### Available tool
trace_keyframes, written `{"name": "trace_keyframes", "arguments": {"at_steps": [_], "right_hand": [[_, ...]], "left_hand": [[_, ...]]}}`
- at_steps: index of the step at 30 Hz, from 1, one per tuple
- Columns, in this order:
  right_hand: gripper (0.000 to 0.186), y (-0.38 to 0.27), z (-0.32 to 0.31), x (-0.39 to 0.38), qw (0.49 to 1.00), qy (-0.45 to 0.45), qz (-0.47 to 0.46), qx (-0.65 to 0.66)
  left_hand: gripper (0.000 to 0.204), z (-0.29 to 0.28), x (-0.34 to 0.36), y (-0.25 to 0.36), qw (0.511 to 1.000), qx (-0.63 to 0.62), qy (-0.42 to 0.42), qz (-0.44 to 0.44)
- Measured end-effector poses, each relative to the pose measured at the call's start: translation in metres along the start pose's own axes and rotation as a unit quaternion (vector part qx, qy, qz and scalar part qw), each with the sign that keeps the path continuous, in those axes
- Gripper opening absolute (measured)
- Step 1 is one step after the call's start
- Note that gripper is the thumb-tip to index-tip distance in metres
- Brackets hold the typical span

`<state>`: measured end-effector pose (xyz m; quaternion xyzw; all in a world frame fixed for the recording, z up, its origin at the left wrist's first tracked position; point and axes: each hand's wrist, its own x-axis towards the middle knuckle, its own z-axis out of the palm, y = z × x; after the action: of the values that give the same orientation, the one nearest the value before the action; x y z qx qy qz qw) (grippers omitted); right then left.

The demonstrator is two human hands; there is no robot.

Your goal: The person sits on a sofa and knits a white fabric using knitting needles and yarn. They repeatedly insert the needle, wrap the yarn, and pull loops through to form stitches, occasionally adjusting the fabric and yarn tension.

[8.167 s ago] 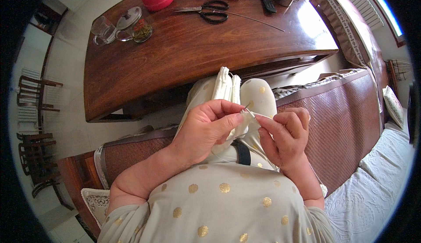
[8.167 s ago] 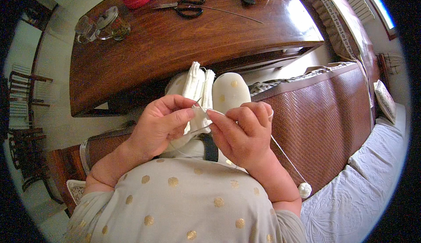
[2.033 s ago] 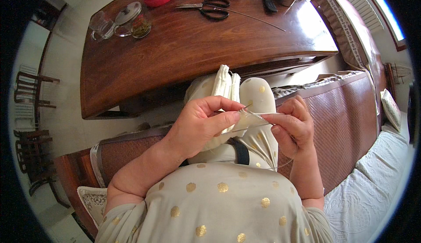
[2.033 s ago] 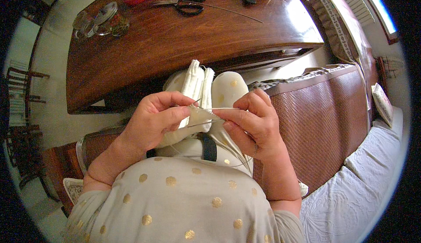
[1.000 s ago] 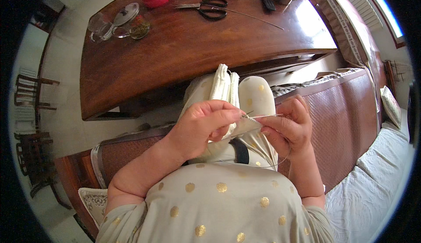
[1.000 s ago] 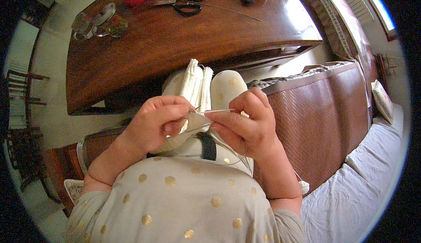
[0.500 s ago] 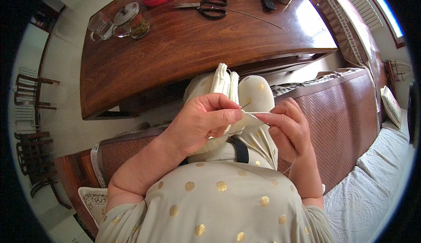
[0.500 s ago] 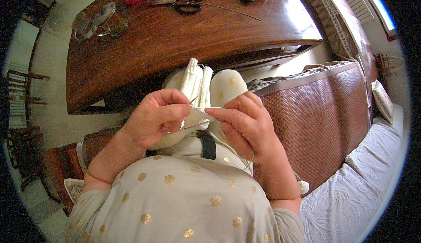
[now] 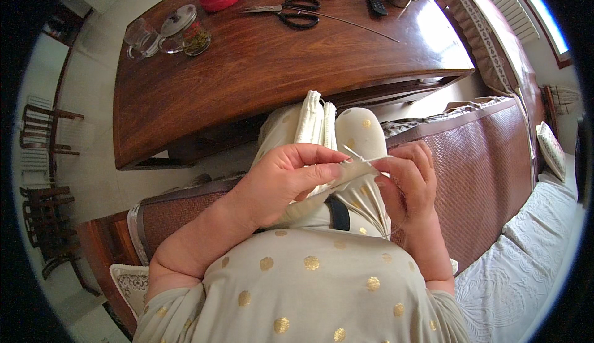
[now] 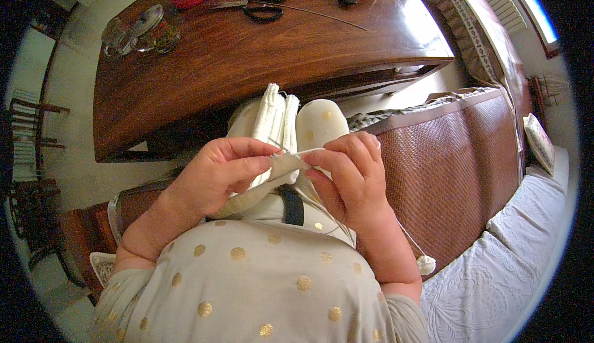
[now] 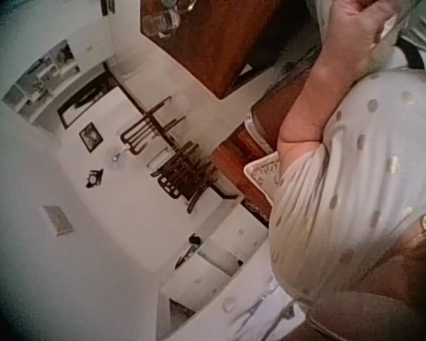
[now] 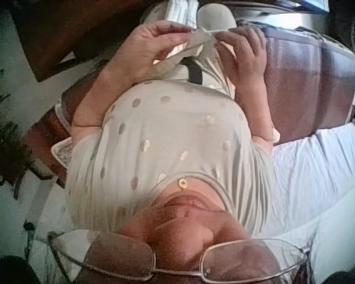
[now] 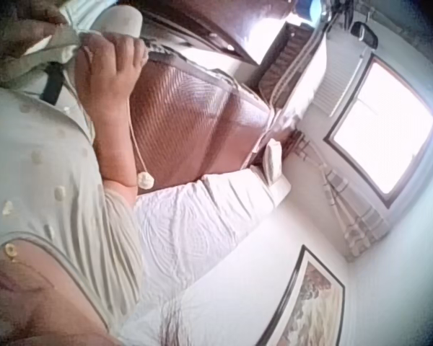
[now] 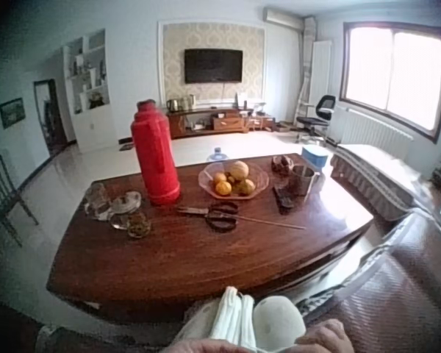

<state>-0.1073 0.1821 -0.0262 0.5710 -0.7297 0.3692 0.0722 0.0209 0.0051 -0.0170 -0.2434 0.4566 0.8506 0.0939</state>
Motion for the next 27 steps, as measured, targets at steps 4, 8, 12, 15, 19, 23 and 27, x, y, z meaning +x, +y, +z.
{"name": "trace_keyframes", "arguments": {"at_steps": [4, 8, 12, 15, 19, 23, 27], "right_hand": [[0.022, 0.008, -0.008, -0.001, 0.997, -0.040, -0.025, 0.066], [0.023, 0.008, -0.011, 0.003, 0.996, -0.053, -0.032, 0.069], [0.024, 0.011, -0.014, 0.006, 0.993, -0.072, -0.042, 0.084], [0.022, 0.010, -0.015, 0.007, 0.992, -0.086, -0.028, 0.089], [0.028, -0.007, -0.009, 0.007, 0.988, -0.045, -0.069, -0.128], [0.048, -0.020, -0.015, 0.024, 0.986, -0.127, -0.032, -0.108], [0.066, -0.007, -0.007, 0.038, 0.986, -0.158, -0.035, 0.041]], "left_hand": [[0.017, -0.005, 0.002, -0.001, 1.000, -0.011, -0.007, 0.018], [0.016, -0.003, 0.000, 0.002, 1.000, -0.007, -0.004, 0.021], [0.016, -0.001, -0.002, 0.002, 0.999, 0.028, 0.002, 0.040], [0.016, 0.003, 0.000, 0.000, 0.997, 0.060, 0.008, 0.052], [0.017, 0.005, 0.000, 0.001, 0.998, 0.053, 0.003, 0.015], [0.021, -0.003, 0.004, -0.005, 0.999, 0.000, -0.047, 0.007], [0.020, 0.011, 0.006, -0.006, 0.999, 0.015, -0.043, -0.001]]}}
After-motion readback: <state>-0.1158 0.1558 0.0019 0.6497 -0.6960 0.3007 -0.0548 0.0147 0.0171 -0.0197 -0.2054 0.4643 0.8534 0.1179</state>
